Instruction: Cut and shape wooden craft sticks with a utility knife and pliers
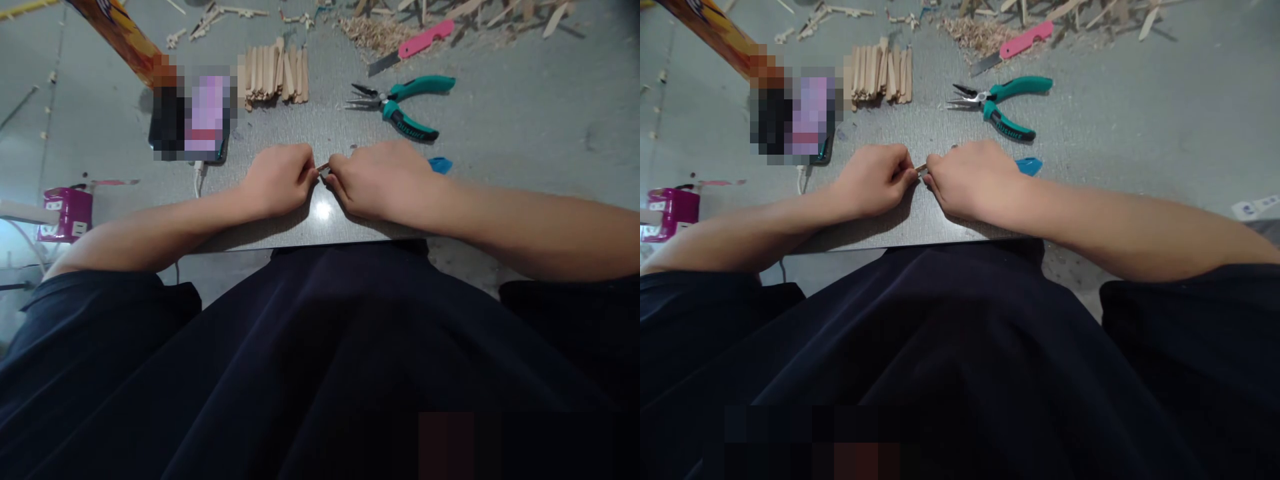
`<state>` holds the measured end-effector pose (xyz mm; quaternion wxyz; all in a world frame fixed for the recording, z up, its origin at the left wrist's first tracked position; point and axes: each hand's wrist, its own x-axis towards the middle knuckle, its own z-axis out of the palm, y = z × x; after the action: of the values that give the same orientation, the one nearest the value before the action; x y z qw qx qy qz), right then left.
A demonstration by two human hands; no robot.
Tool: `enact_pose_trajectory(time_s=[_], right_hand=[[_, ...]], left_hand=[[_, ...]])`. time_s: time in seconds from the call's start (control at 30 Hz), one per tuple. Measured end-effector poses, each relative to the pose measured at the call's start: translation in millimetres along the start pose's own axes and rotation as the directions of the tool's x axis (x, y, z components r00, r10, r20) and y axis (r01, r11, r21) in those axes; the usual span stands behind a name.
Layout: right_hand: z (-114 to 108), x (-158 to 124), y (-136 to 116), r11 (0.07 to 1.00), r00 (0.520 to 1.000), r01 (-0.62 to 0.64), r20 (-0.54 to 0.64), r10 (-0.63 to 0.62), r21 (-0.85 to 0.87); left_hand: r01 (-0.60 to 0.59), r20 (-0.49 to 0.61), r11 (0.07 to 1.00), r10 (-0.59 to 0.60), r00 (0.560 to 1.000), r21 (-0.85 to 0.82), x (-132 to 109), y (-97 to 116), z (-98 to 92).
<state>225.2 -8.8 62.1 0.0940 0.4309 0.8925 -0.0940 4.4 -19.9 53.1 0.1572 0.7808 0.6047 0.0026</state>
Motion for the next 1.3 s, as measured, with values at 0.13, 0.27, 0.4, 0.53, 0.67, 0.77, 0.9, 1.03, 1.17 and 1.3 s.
enact_pose_trajectory(time_s=[0.13,0.27,0.4,0.53,0.67,0.77,0.9,1.03,1.17,1.3], right_hand=[[0.3,1.5,-0.8,1.0,0.999,-0.029,0.022,0.029,0.001],[0.7,3.0,-1.4,0.999,0.999,-0.03,0.014,0.03,0.01],[-2.3,1.6,-3.4,0.999,0.999,-0.039,0.021,0.039,-0.004],[-5.4,-1.1,-5.9,1.0,0.999,-0.027,0.025,0.027,0.008],[-6.3,-2.8,-3.6,1.0,1.0,-0.014,0.018,0.014,0.001],[-8.6,-3.7,1.2,1.0,0.999,0.013,0.029,-0.012,-0.003],[-10.9,-2.9,6.9,0.999,0.999,0.037,0.038,-0.037,0.005],[-9.1,-0.5,11.0,0.997,0.997,0.071,0.019,-0.071,-0.013],[-6.4,0.2,14.4,0.995,0.995,0.091,0.043,-0.089,-0.044],[-4.9,-0.9,14.3,0.997,0.997,0.073,0.004,-0.072,-0.034]], left_hand=[[0.002,0.002,1.0,-0.002,1.0,0.006,-0.2,-2.1,0.5],[0.006,0.009,1.0,-0.006,1.0,-0.004,-1.6,-2.6,0.1],[0.003,0.005,1.0,-0.003,1.0,-0.031,-2.6,-4.3,1.9],[-0.01,-0.018,0.996,0.008,1.0,-0.089,-0.7,-8.6,5.4],[-0.006,-0.014,0.993,0.004,1.0,-0.116,3.3,-8.3,1.2],[-0.001,0.019,0.991,0.003,1.0,-0.132,5.8,-5.5,-5.7],[-0.012,0.03,0.986,0.017,0.999,-0.165,7.9,-6.7,-7.7],[0.001,0.027,0.983,0.004,1.0,-0.181,10.5,-13.1,-4.8],[0.027,0.035,0.986,-0.021,0.999,-0.167,16.2,-18.2,-7.2],[0.034,0.039,0.984,-0.028,0.999,-0.174,18.3,-17.6,-9.2]])
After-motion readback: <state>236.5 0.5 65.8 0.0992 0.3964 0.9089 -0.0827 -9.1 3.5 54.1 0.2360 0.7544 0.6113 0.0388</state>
